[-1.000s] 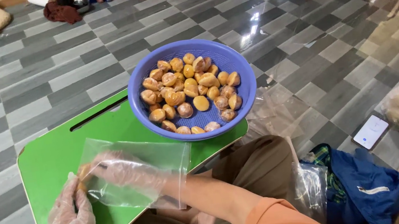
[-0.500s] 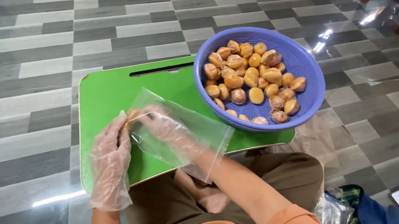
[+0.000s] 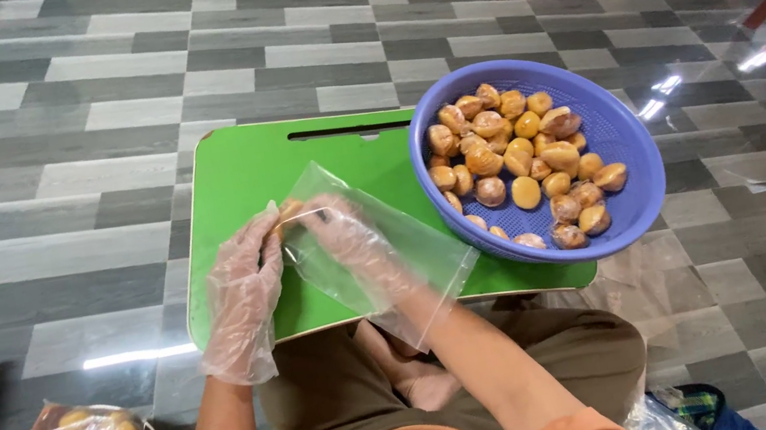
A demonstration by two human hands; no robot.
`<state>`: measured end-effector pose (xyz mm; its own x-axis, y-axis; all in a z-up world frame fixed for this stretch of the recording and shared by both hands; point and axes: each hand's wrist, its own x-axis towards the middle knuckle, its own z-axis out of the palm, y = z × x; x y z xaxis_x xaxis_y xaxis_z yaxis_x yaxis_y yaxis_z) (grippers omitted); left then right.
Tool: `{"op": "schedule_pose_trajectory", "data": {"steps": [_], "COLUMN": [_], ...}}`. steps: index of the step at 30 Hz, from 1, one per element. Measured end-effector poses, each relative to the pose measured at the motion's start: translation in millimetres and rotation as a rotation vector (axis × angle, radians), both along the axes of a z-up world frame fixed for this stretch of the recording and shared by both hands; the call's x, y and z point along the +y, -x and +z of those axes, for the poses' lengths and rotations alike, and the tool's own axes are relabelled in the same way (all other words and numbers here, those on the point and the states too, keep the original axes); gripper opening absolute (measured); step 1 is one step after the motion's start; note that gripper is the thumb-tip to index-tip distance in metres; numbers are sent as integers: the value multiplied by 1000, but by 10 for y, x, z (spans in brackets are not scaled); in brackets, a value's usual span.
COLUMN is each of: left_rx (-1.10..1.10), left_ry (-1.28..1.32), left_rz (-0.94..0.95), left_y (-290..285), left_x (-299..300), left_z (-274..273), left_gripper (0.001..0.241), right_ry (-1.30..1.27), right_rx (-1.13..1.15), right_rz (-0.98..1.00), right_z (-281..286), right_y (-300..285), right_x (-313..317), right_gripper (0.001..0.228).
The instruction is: Packing small round food items from a bowl into a plastic bag
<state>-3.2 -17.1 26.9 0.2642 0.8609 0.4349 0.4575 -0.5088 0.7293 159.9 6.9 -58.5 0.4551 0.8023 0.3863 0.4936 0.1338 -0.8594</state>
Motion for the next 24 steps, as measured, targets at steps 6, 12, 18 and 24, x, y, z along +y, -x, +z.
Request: {"op": "schedule_pose_trajectory", "data": {"steps": [6,12,18,24], "left_rx": [0,9,59,23], "left_ry": [19,62,-14,-31], "left_rz": [-27,-20,-24,-28], "left_y": [3,-3,5,8], "left_x": [-33,9,-33,-19], "left_z": [15,-47,71,42], "left_gripper": [26,27,27,26], "right_ry": [-5,244,42,136], "right_rx": [-18,114,12,45], "right_rz": [39,149,35,49], "right_z": [429,541,187,321], "right_y": [90,19,37,57], "right_x": [-265,-281,-108,-202], "right_gripper": [11,16,12,11]}}
